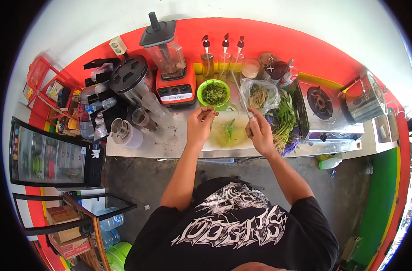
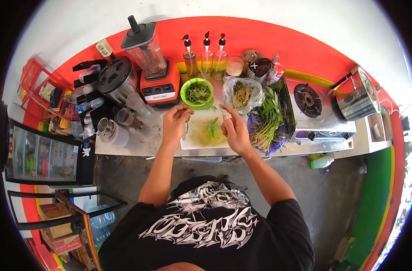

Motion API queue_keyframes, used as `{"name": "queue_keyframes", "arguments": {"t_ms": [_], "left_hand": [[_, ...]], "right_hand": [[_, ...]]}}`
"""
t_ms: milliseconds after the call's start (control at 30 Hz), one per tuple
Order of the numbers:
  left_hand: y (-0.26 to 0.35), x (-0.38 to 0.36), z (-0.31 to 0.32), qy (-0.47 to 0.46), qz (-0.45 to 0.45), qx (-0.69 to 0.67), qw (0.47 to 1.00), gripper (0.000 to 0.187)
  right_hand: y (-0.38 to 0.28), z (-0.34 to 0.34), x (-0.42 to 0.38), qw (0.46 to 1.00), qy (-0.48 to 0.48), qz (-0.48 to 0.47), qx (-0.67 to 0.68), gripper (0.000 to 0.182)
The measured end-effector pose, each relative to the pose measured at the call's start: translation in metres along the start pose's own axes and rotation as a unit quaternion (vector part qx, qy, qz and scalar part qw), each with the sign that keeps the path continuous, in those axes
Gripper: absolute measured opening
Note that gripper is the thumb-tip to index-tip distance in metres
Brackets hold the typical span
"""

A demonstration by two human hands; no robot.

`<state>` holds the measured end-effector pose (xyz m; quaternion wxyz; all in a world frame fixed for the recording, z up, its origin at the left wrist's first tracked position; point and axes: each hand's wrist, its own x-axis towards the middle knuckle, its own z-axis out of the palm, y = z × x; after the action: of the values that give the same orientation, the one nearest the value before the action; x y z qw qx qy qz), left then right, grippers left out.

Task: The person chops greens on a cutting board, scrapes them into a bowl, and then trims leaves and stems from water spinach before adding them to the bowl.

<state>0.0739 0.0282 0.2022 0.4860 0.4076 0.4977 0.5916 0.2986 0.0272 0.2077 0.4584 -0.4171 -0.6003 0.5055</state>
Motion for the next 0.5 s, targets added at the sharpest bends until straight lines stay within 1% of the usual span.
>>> {"name": "queue_keyframes", "arguments": {"t_ms": [67,133,167,200,267,300,367,500], "left_hand": [[0.000,0.003,0.004,-0.022,-0.002,0.020,1.000,0.017],[-0.002,0.005,0.011,-0.040,0.001,0.022,0.999,0.018],[-0.003,0.005,0.014,-0.055,0.005,0.024,0.998,0.019],[-0.004,0.004,0.018,-0.060,0.004,0.025,0.998,0.019],[-0.004,0.001,0.023,-0.100,0.000,0.027,0.995,0.019],[-0.005,0.000,0.025,-0.102,0.000,0.028,0.994,0.019],[-0.006,-0.003,0.027,-0.143,-0.004,0.022,0.989,0.019],[-0.009,-0.002,0.025,-0.151,-0.002,0.040,0.988,0.019]], "right_hand": [[-0.013,0.004,-0.005,1.000,-0.005,-0.010,0.004,0.041],[-0.021,0.007,-0.008,0.998,-0.060,0.023,0.008,0.043],[-0.020,0.010,-0.008,0.996,-0.065,0.042,0.045,0.045],[-0.018,0.012,-0.008,0.996,-0.060,0.042,0.046,0.045],[-0.016,0.015,-0.007,0.994,-0.069,0.067,0.060,0.046],[-0.013,0.017,-0.006,0.990,-0.062,0.082,0.092,0.046],[-0.012,0.020,-0.005,0.991,-0.052,0.084,0.096,0.045],[-0.012,0.024,-0.003,0.992,-0.034,0.082,0.084,0.043]]}}
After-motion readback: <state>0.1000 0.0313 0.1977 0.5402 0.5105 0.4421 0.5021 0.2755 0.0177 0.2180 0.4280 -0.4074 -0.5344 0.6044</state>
